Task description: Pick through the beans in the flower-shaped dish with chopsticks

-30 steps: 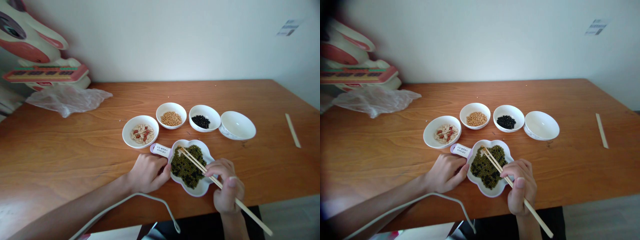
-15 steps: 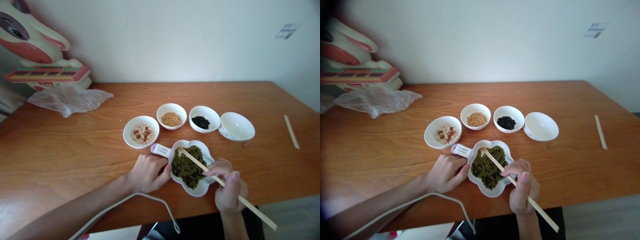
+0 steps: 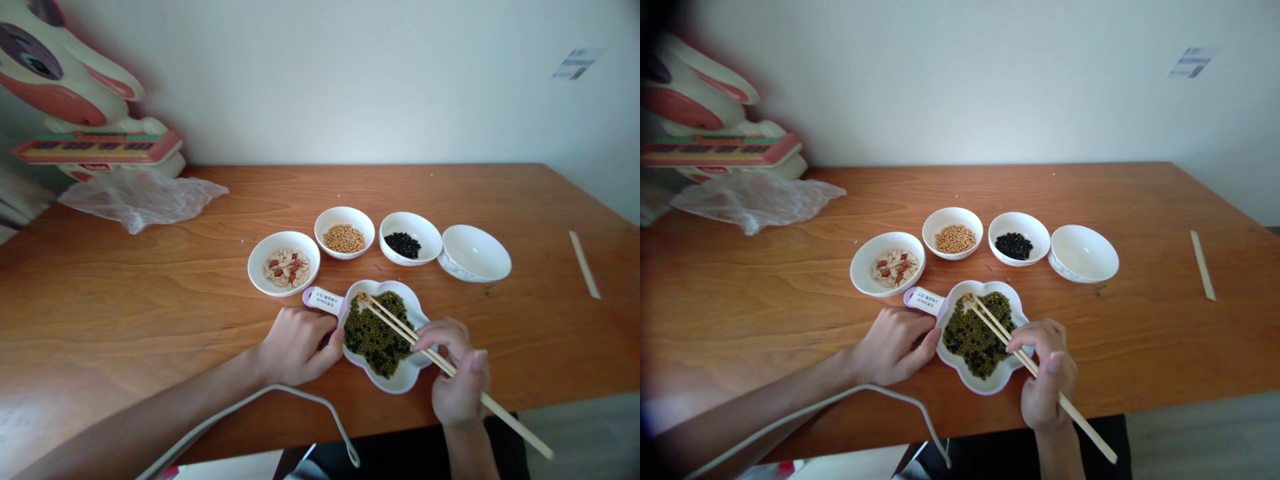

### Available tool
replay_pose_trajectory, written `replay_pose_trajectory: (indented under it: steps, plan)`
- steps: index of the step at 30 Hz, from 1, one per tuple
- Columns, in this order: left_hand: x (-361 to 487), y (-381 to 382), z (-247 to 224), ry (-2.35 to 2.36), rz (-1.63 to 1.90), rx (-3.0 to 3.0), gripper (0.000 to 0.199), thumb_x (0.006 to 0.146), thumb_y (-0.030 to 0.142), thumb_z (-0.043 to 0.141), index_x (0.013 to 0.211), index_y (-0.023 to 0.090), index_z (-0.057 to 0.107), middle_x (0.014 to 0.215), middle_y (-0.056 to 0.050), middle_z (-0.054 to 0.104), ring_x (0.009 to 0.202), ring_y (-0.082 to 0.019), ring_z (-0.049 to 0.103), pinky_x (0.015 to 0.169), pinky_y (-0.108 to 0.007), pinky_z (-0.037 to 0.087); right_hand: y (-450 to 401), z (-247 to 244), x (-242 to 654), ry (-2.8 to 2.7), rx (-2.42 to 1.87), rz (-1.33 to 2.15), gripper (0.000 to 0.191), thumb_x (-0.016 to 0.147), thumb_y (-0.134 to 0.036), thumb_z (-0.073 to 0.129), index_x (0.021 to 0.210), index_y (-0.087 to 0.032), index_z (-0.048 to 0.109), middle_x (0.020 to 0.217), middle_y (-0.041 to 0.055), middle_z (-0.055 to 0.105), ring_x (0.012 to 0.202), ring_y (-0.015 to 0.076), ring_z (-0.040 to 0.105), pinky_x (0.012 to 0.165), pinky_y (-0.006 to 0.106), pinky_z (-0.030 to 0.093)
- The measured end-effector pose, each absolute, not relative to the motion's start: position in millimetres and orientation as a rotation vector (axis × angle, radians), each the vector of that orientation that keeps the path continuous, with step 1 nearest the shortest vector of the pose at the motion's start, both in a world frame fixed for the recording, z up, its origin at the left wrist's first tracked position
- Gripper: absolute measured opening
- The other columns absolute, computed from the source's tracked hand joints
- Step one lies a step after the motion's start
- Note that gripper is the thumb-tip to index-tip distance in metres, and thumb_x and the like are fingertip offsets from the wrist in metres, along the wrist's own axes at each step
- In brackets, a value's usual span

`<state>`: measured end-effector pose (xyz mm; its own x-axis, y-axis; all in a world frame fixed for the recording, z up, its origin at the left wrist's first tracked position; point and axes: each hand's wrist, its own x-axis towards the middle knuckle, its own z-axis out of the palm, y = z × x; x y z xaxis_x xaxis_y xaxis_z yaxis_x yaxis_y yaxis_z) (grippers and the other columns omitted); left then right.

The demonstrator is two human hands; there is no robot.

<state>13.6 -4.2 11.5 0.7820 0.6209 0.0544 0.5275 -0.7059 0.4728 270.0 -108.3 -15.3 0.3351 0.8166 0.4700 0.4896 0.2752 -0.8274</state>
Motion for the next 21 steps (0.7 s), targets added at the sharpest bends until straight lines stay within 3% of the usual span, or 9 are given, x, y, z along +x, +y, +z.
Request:
replay_pose_trajectory:
  steps: [9, 16, 21]
  plan:
    - [13.3, -4.3, 11.4, 0.856, 0.293, 2.539, 0.042, 0.107, 0.036, 0.040, 0.071, 0.019, 0.054, 0.067, -0.002, 0.063, 0.058, -0.014, 0.055, 0.058, -0.031, 0.029, -114.5, -7.3, 269.1, -1.245, -1.261, 0.171, 0.073, 0.109, -0.049, 0.019, 0.061, -0.023, 0.068, 0.055, 0.0022, 0.064, 0.060, 0.0201, 0.061, 0.083, 0.046, 0.039]
    - [13.7, -4.3, 10.8, 0.865, 0.284, 2.541, 0.041, 0.107, 0.036, 0.039, 0.072, 0.019, 0.053, 0.068, -0.002, 0.064, 0.059, -0.014, 0.055, 0.059, -0.031, 0.029, -108.1, -16.3, 266.8, -1.201, -1.303, 0.238, 0.060, 0.109, -0.042, 0.029, 0.070, -0.023, 0.071, 0.066, 0.0043, 0.067, 0.073, 0.0218, 0.064, 0.077, 0.043, 0.044]
    - [14.1, -4.3, 12.0, 0.860, 0.284, 2.533, 0.044, 0.108, 0.037, 0.037, 0.071, 0.019, 0.053, 0.067, -0.003, 0.064, 0.059, -0.014, 0.055, 0.058, -0.031, 0.028, -111.1, -14.4, 269.5, -1.207, -1.328, 0.342, 0.071, 0.108, -0.056, 0.019, 0.073, -0.023, 0.070, 0.072, 0.0061, 0.066, 0.079, 0.0230, 0.061, 0.078, 0.043, 0.044]
